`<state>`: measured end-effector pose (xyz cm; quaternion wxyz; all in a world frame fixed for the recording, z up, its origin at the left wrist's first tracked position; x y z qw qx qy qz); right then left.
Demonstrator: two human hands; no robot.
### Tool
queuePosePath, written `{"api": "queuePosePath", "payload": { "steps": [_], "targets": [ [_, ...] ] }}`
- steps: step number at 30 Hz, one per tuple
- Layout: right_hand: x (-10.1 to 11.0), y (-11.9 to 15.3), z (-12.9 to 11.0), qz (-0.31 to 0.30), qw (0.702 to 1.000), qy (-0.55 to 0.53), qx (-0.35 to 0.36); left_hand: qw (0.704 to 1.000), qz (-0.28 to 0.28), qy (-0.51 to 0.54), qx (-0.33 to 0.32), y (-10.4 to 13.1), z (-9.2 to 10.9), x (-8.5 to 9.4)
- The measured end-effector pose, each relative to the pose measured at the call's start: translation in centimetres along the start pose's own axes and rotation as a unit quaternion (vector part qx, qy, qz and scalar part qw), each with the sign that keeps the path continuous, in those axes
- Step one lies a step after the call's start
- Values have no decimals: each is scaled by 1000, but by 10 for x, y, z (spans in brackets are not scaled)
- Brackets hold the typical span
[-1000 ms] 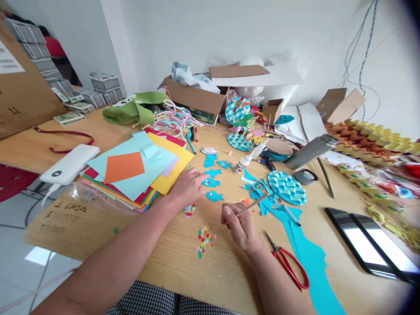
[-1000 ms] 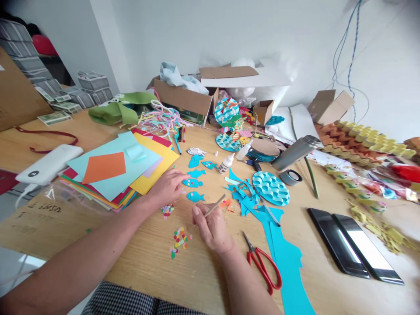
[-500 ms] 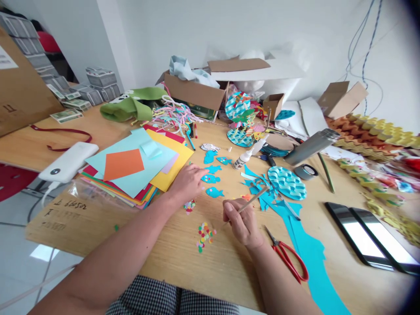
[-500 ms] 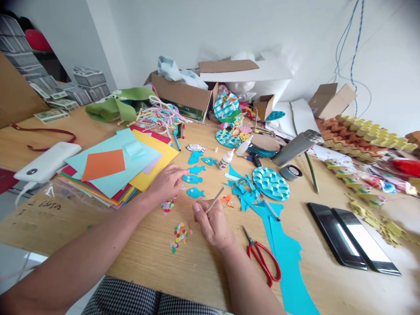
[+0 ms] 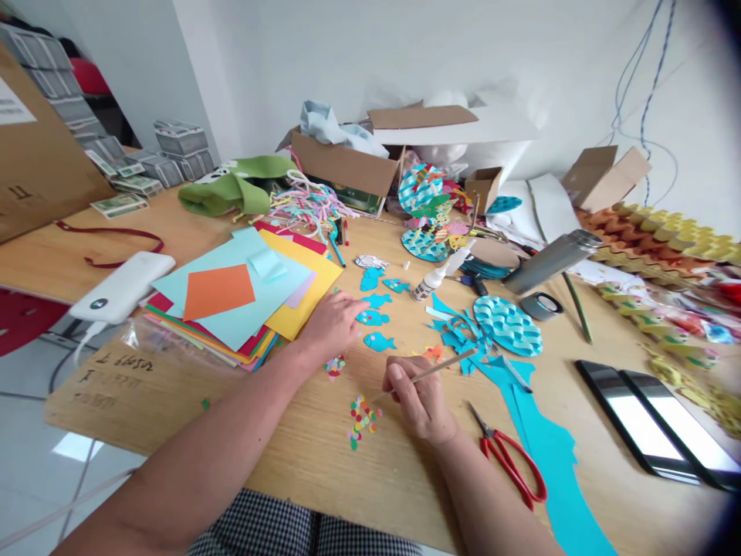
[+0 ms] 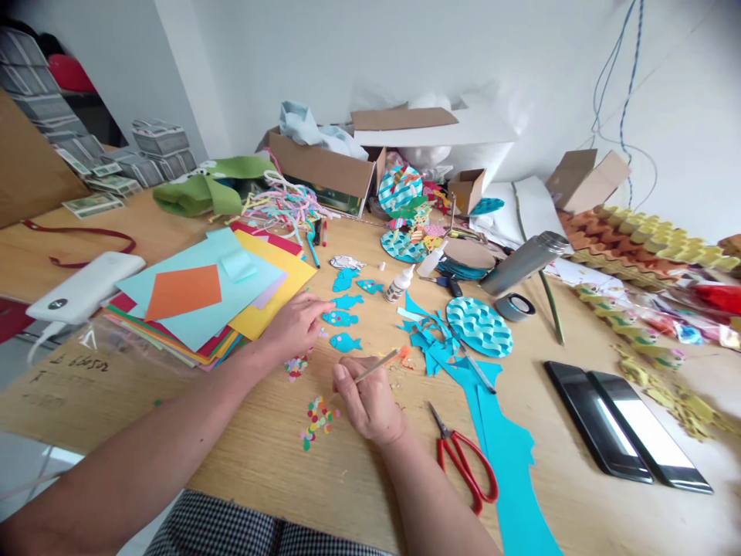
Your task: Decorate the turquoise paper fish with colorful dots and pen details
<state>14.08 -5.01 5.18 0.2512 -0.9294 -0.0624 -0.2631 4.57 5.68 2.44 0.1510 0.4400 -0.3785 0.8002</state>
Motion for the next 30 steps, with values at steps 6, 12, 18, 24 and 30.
{"api": "queuePosePath", "payload": {
  "steps": [6, 12, 18, 24, 30],
  "targets": [
    [0, 0, 0, 5, 1000, -8, 4, 1000, -5, 3, 4, 0, 1, 1],
    [-2, 0, -2, -4, 1000, -5, 8, 1000, -9, 2, 5, 0, 0, 0],
    [-1, 2, 1, 4, 1000, 1, 4, 1000, -14, 1, 8, 0, 0, -1],
    [-2, 1, 3, 5, 1000, 0, 2, 1000, -18, 1, 11, 1, 0, -1],
    [0, 1, 3, 15, 999, -29, -21, 1000, -14, 1, 9, 1, 1, -1]
  ]
}}
Point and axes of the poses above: each hand's wrist, its own y-axis away from the middle knuckle, its own x-axis out of the back of the hand, z = x × y, the point moved 8 cm from there along -y, towards the middle knuckle, and after that the axes turned 4 degrees about -y, right-handed, at the moved point
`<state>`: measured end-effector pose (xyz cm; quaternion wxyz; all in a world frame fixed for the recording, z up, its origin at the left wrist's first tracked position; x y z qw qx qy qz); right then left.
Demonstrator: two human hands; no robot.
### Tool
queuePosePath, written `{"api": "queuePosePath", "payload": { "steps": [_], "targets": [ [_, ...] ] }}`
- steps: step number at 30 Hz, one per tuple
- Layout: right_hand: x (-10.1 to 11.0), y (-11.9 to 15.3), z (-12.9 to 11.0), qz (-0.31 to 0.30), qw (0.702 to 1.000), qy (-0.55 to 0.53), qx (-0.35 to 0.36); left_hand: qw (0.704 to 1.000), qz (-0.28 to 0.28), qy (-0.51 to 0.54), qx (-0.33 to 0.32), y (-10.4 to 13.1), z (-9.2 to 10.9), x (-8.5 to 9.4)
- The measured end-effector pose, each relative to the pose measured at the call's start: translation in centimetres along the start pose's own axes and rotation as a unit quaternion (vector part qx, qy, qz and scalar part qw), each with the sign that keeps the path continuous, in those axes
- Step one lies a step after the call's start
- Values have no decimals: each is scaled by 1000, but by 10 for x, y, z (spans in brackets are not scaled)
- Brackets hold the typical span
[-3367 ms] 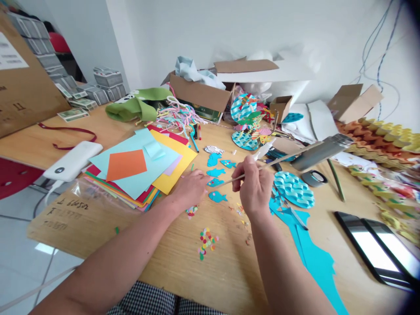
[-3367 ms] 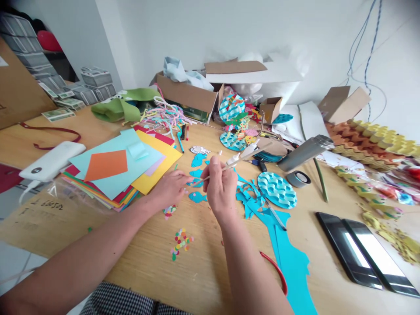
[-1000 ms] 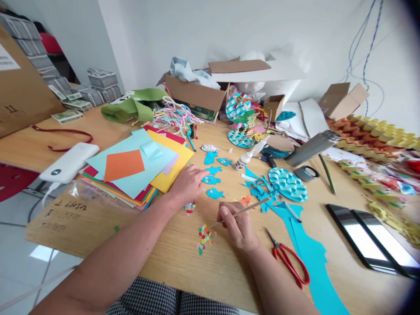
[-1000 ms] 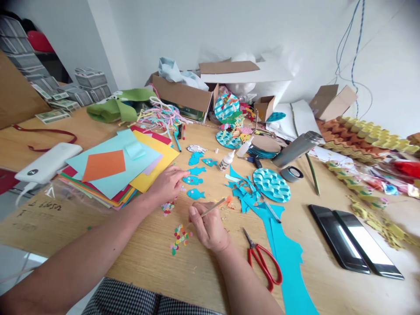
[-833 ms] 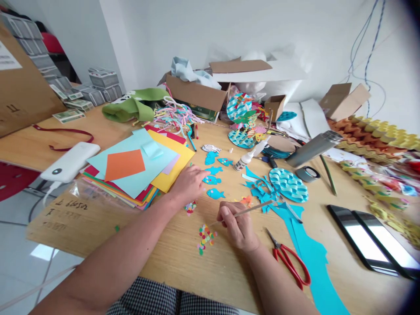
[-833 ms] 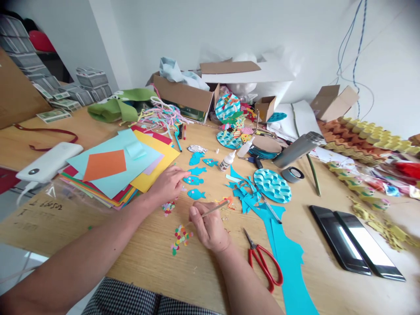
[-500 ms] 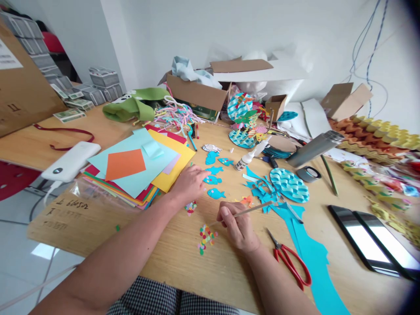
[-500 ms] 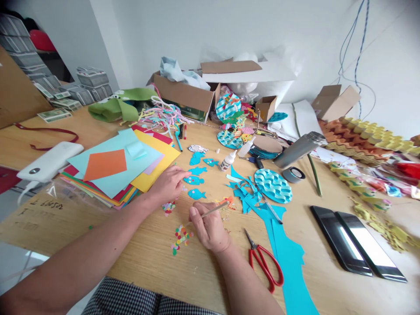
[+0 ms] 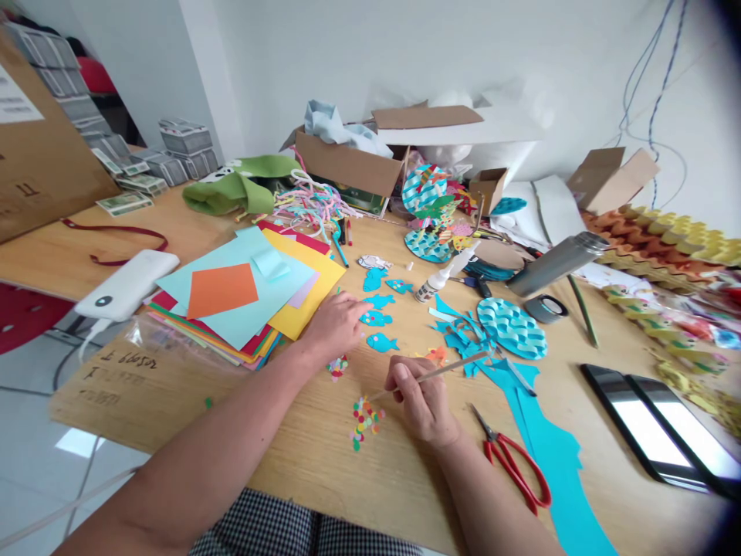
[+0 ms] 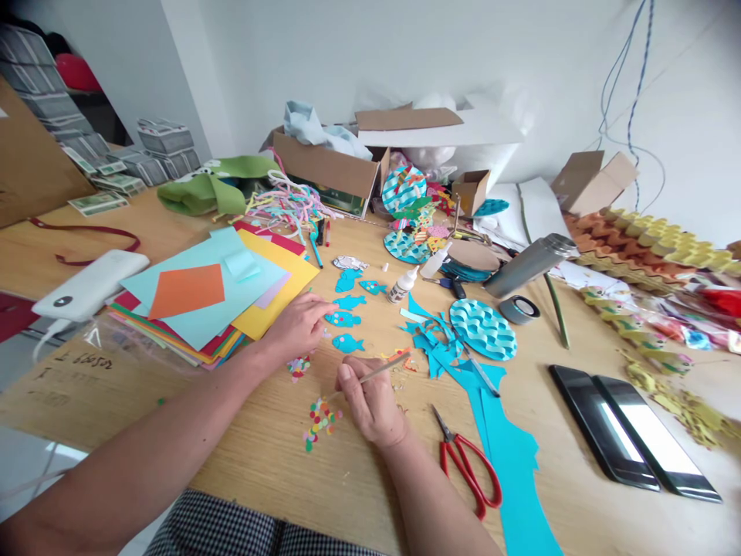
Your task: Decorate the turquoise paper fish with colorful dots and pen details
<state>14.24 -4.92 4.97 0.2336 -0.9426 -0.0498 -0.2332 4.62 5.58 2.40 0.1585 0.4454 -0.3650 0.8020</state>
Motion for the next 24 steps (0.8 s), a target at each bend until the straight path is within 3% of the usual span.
{"api": "queuePosePath", "payload": {
  "steps": [8, 15, 24],
  "targets": [
    [12, 4, 12, 61, 997, -21, -33, 1000, 0, -5, 0, 0, 0, -1],
    [-3, -1, 3, -2, 999, 13, -40, 1000, -14, -4, -5, 0, 0, -3],
    [11, 5, 17, 60, 996, -22, -59, 1000, -20, -4, 9, -1, 0, -2]
  ]
}}
Point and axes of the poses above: each hand's wrist, its own y-axis away from the middle knuckle, its own x-axis out of the back of the hand, z = x × y, the point moved 8 cm from there along -y, towards the middle knuckle, and after that the axes turned 4 degrees about -y, right-handed, at the moved point
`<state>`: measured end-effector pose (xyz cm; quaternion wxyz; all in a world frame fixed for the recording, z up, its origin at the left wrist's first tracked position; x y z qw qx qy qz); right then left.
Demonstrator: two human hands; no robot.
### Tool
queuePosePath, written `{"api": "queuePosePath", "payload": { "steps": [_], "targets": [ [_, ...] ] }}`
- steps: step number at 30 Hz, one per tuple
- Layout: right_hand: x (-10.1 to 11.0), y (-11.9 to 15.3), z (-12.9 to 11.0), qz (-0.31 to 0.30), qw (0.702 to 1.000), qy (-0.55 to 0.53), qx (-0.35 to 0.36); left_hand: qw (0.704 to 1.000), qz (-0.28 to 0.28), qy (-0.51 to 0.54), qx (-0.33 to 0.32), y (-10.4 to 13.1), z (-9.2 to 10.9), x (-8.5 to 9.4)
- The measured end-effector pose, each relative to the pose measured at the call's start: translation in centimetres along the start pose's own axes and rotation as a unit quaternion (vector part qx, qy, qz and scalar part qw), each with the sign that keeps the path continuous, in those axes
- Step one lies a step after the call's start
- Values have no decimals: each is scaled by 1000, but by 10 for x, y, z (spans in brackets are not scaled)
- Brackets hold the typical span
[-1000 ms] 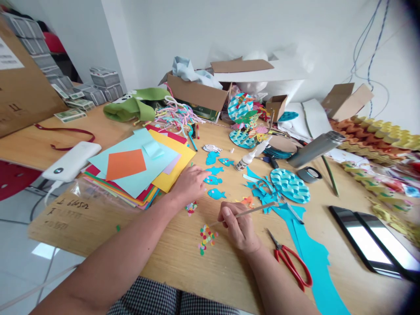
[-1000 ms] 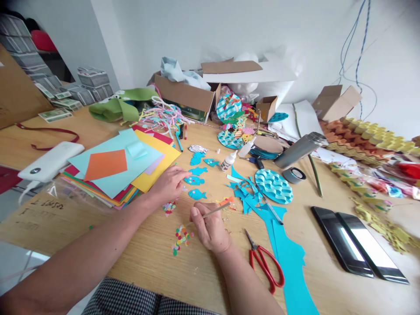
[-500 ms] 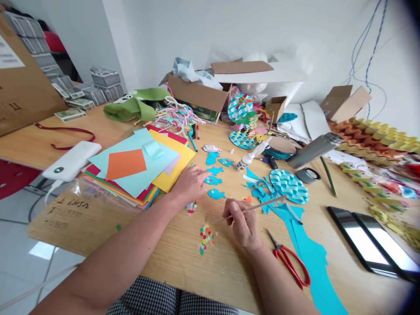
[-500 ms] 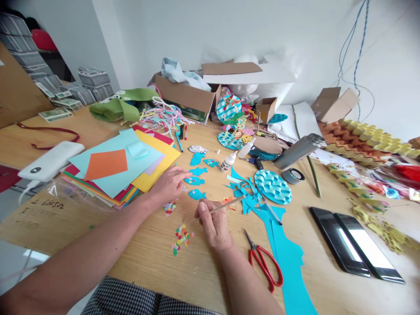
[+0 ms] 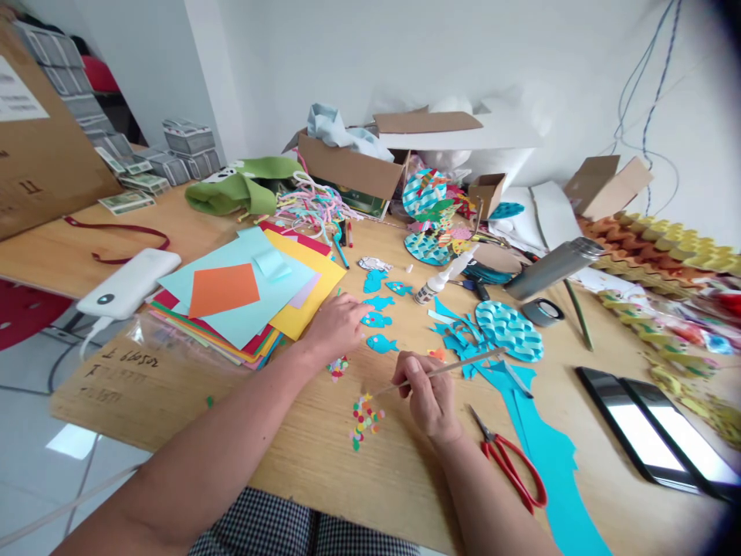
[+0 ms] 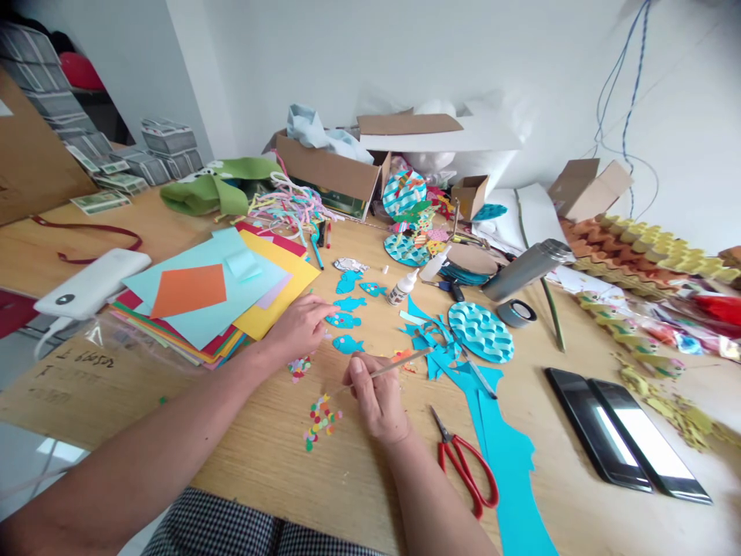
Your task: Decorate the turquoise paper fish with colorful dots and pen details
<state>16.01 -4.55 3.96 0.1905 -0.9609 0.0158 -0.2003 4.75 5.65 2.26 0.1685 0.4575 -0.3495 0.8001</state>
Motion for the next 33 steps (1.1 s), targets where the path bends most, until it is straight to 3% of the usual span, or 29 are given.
{"api": "queuePosePath", "payload": {
  "steps": [7, 10, 13, 16, 21, 33],
  "targets": [
    [34, -20, -3, 174, 982, -22, -66, 1000, -5, -5, -1, -1, -1, -2],
    [46, -47, -6, 206, 976, 16, -69, 1000, -12, 2, 4, -1, -2, -3],
    [52, -75, 6, 233, 969, 36, -76, 1000, -16, 11, 11, 0, -4, -2],
    [47, -92, 28, 238, 964, 84, -87, 1000, -10, 11, 12, 1, -4, 0],
    [38, -91, 53, 254, 952, 146, -85, 1000, -15, 7, 7, 1, -2, 0],
    [32, -92, 54, 229, 953, 182, -77, 1000, -11, 12, 22, 2, -5, -1]
  ]
}}
Point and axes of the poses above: each hand's wrist, its own y-axis away from the middle knuckle, its own x-axis out of the back of the hand, z = x × y, the point moved 8 cm from there along -y, towards the middle knuckle, and after that the axes turned 4 degrees about -y, right-handed, at the moved point
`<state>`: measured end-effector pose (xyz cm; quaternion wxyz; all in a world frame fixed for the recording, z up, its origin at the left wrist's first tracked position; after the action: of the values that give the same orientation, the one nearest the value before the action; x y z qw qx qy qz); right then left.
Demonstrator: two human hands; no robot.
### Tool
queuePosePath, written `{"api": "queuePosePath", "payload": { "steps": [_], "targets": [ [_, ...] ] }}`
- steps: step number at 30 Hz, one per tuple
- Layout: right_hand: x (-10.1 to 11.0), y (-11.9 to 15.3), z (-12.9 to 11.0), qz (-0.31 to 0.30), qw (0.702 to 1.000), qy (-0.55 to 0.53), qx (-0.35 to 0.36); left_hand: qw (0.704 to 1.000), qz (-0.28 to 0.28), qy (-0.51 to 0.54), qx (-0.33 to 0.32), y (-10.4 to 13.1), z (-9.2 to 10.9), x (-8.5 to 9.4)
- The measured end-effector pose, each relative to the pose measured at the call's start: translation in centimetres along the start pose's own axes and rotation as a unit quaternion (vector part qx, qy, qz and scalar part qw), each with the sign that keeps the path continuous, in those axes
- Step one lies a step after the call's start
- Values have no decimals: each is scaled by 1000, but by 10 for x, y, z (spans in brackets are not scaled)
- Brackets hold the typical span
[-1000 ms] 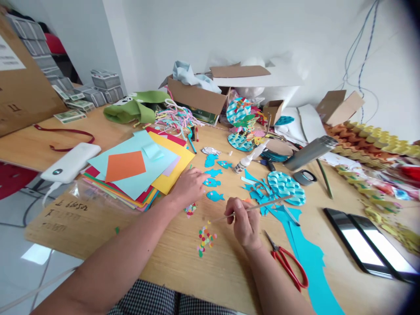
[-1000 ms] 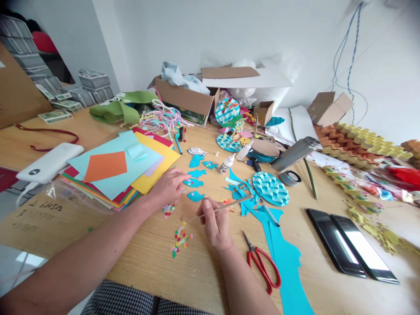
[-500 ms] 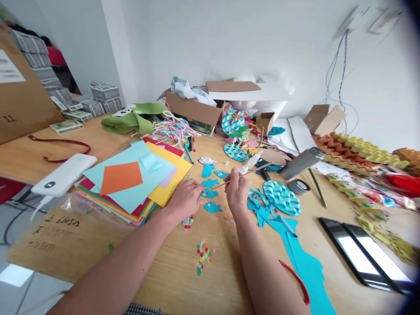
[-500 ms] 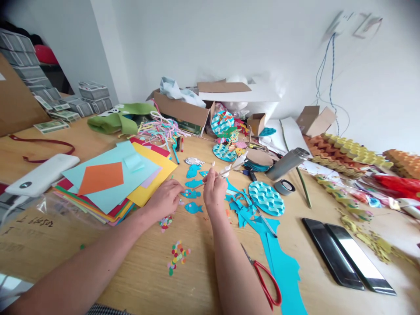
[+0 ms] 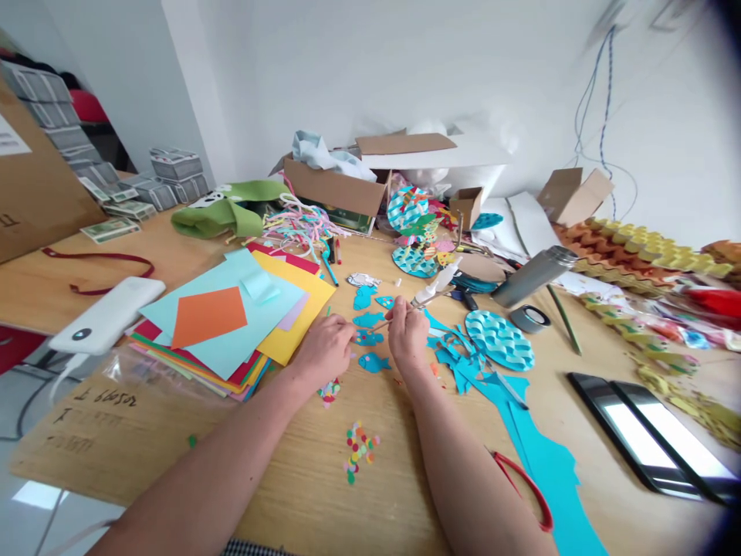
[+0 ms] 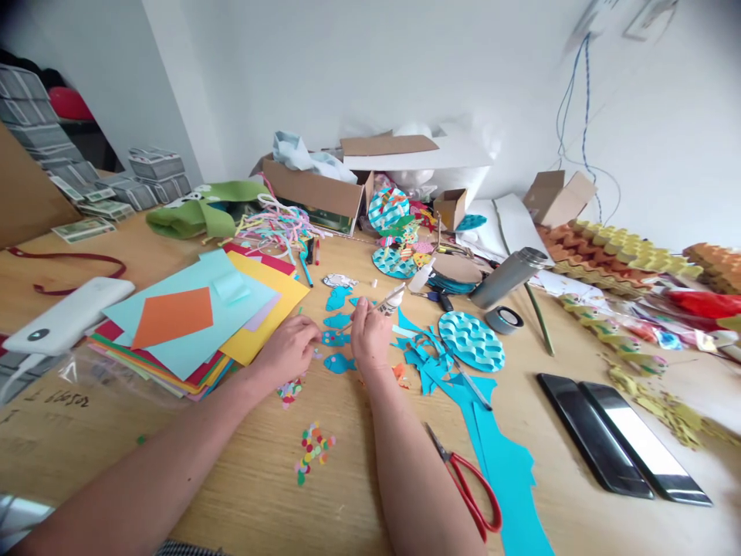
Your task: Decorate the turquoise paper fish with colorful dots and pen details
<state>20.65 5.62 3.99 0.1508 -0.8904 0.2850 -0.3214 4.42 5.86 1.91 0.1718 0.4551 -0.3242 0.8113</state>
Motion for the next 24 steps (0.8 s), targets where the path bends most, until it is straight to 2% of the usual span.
{"api": "queuePosePath", "payload": {
  "steps": [15, 24],
  "targets": [
    [-2, 0, 6, -8, 1000, -8, -19, 1000, -9, -2, -2, 0, 1, -1],
    [-4, 0, 5, -15, 1000, -8, -7, 1000, -21, -5, -5, 0, 2, -2]
  ]
}}
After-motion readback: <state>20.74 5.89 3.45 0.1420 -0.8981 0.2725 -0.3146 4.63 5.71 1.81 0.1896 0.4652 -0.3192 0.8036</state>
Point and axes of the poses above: each hand's wrist, its own y-axis away from the middle knuckle, its own x-axis out of the back of the hand, z = x × y, the point moved 8 cm from there along -y, towards the middle knuckle, and after that the axes turned 4 degrees about -y, right-handed, at the moved point
